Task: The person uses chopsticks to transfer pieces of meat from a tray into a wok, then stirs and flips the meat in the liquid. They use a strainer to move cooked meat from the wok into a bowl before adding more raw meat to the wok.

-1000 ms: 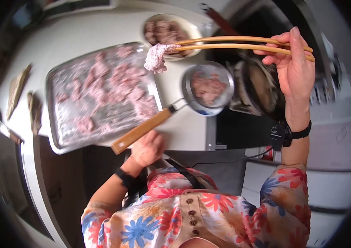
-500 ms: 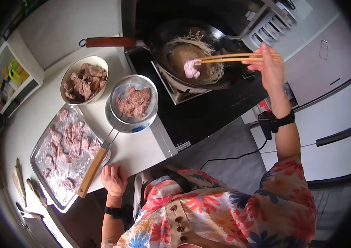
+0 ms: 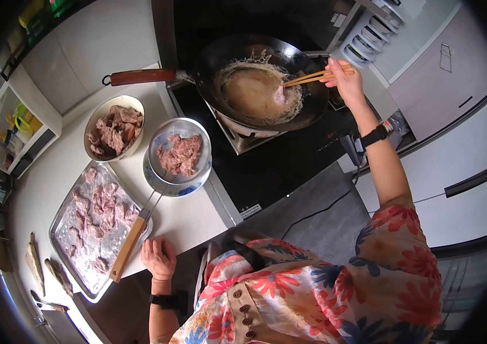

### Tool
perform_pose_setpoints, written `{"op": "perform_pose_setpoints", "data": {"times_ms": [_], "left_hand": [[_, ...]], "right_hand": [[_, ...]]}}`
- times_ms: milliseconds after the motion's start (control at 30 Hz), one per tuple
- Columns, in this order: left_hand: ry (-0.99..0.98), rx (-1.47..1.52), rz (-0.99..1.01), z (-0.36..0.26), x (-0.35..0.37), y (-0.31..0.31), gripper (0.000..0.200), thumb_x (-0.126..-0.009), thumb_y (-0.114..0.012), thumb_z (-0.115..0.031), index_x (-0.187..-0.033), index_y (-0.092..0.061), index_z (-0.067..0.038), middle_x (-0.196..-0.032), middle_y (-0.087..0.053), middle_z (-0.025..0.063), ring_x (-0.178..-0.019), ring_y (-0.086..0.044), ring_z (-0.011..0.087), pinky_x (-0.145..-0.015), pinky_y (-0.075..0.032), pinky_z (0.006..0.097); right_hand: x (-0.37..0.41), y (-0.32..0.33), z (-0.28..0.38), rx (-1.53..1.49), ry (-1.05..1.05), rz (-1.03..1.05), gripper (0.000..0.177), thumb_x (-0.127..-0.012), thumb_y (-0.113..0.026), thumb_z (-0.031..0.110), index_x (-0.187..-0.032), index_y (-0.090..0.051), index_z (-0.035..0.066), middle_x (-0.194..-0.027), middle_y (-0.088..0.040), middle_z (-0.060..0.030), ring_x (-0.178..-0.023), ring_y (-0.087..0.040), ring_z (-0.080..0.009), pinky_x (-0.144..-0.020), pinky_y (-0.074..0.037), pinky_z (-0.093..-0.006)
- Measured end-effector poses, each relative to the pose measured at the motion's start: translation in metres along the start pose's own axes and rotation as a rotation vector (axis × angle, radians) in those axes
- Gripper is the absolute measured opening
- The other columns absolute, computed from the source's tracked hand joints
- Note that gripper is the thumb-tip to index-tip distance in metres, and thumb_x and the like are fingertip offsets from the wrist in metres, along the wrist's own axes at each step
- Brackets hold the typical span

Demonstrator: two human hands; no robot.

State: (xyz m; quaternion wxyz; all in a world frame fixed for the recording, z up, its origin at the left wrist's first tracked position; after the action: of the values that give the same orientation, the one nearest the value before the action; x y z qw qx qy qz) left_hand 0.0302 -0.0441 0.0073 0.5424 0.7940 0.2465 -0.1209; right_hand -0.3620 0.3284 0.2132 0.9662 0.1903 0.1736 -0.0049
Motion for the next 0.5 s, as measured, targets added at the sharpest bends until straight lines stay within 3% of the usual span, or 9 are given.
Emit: {"op": "perform_pose_setpoints", "data": {"times_ms": [267,367,500], "left_hand": [[0.014,0.012,0.008,0.000,0.000,0.001,0.009,-0.071,-0.054,-0.006,-0.079,-0.053,-0.007,-0.070,-0.047,0.0112,-0.065,-0.049,0.0300,-0.057,-0.039,0.0393],[0.014,0.011,0.003,-0.001,-0.001,0.002,0.009,-0.070,-0.054,-0.005,-0.079,-0.054,-0.007,-0.070,-0.047,0.0112,-0.065,-0.049,0.0301,-0.057,-0.040,0.0392],[0.012,0.024,0.002,-0.001,-0.001,0.003,0.010,-0.070,-0.054,-0.005,-0.080,-0.054,-0.007,-0.070,-0.047,0.0113,-0.065,-0.049,0.0301,-0.057,-0.040,0.0393]], "right_hand": [[-0.009,0.002,0.009,0.154,-0.066,-0.011,0.034,-0.086,-0.055,0.035,-0.090,-0.058,0.001,-0.076,-0.061,-0.0081,-0.056,-0.061,-0.0135,-0.047,-0.046,-0.0212],[-0.009,0.009,0.016,0.087,-0.132,-0.098,0.035,-0.088,-0.051,0.037,-0.086,-0.054,0.002,-0.072,-0.059,-0.0105,-0.052,-0.063,-0.0189,-0.039,-0.047,-0.0219],[-0.014,0.016,0.008,-0.019,-0.219,-0.167,0.033,-0.089,-0.049,0.033,-0.088,-0.051,0.000,-0.074,-0.058,-0.0126,-0.053,-0.063,-0.0229,-0.042,-0.049,-0.0259]]}}
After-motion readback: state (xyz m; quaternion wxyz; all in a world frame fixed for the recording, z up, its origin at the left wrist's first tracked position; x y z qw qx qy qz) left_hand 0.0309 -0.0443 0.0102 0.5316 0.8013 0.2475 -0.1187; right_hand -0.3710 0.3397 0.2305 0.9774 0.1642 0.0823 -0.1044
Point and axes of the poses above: each hand's wrist, its own x-axis away from the middle knuckle, its own y-axis out of the back of the hand, z = x × y, the point moved 2 cm from there along -x, towards the middle knuckle
